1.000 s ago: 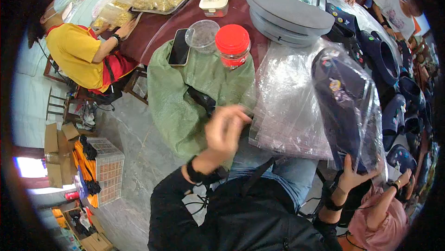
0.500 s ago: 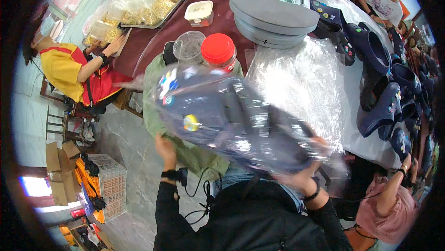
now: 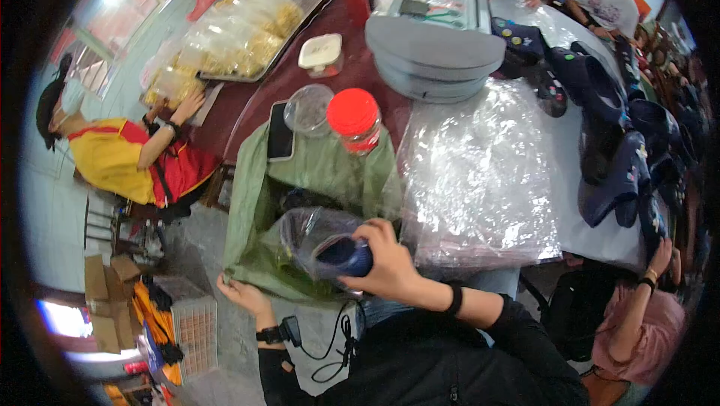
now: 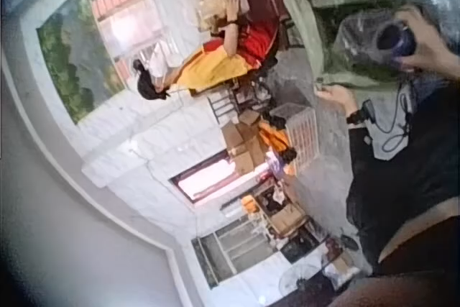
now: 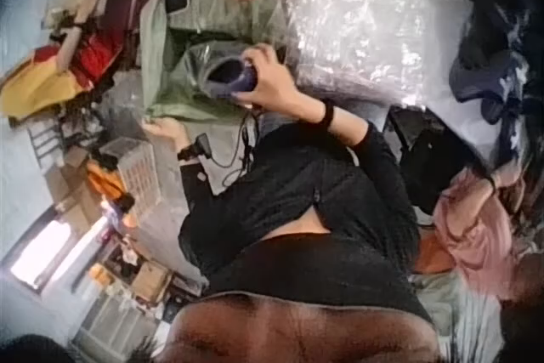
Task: Packing shoes into plastic bags at a manufacturing station.
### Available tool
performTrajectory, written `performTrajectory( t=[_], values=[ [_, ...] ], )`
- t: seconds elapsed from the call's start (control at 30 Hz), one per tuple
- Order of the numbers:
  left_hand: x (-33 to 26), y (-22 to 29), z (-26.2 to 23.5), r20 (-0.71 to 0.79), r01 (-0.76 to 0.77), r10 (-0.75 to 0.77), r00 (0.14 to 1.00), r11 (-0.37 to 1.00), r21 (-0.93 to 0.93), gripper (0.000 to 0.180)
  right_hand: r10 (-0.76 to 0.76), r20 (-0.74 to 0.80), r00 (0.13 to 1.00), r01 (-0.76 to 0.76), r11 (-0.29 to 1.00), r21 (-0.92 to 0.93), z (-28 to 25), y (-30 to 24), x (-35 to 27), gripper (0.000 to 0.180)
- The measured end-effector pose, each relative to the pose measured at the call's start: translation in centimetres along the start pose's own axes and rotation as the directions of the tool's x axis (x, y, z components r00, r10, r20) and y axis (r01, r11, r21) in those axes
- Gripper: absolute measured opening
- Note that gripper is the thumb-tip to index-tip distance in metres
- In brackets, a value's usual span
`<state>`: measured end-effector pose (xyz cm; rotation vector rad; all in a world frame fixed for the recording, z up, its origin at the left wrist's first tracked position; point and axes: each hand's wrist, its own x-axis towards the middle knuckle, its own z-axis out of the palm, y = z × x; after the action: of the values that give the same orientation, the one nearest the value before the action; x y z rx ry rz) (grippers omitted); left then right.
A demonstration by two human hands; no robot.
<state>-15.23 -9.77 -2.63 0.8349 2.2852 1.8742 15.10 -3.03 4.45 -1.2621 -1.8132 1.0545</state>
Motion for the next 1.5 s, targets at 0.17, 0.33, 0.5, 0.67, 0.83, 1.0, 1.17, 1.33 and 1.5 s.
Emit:
performTrajectory(
  t=[0.17, 0.33, 0.5, 0.67, 0.83, 1.0, 1.17, 1.33, 1.5],
  values=[
    [0.2, 0.2, -0.4, -0.040, -0.061, 0.077, 0.996, 0.950, 0.307, 0.032, 0.124, 0.063, 0.990, -0.137, 0.948, 0.288, 5.1, 1.6, 0.9, 0.074],
    [3.2, -2.9, 0.1, 0.089, 0.066, -0.057, 0.994, 0.993, -0.100, 0.037, 0.126, 0.342, 0.931, -0.134, 0.991, 0.000, 11.0, 6.8, 1.2, 0.095],
    [0.0, 2.2, -0.4, 0.030, -0.130, 0.128, 0.991, 0.924, 0.359, 0.048, 0.012, 0.781, 0.624, 0.276, 0.932, -0.235, 9.2, 7.3, 0.5, 0.056],
    [0.3, 3.3, 0.6, -0.007, -0.052, 0.054, 0.999, 0.989, 0.139, 0.032, -0.439, 0.623, 0.647, 0.693, 0.679, -0.241, 8.7, 9.1, -3.5, 0.013],
    [0.4, 3.9, 1.1, 0.191, -0.316, 0.252, 0.949, 0.777, 0.544, 0.030, -0.280, 0.570, 0.773, 0.581, 0.674, -0.456, -0.2, 1.1, -4.0, 0.008],
    [-0.9, 6.5, 3.6, 0.316, -0.428, 0.290, 0.903, 0.648, 0.630, 0.031, -0.277, 0.610, 0.742, 0.616, 0.642, -0.457, -3.9, -0.5, -5.3, 0.008],
    [-4.8, 12.6, 7.9, 0.614, -0.635, 0.322, 0.721, 0.661, 0.399, 0.038, -0.560, 0.374, 0.739, 0.657, 0.722, -0.219, -5.3, 2.9, -4.6, 0.033],
    [-9.4, 14.5, 13.8, 0.809, -0.706, 0.568, 0.152, 0.635, -0.313, 0.033, -0.455, -0.042, 0.890, 0.379, 0.786, -0.488, -12.3, 7.4, -4.0, 0.027],
    [-14.6, 14.8, 20.1, 0.775, -0.782, 0.606, -0.177, 0.392, -0.485, 0.034, -0.133, -0.245, 0.960, -0.121, 0.594, -0.796, -17.6, 11.2, -7.6, 0.041]
  ],
)
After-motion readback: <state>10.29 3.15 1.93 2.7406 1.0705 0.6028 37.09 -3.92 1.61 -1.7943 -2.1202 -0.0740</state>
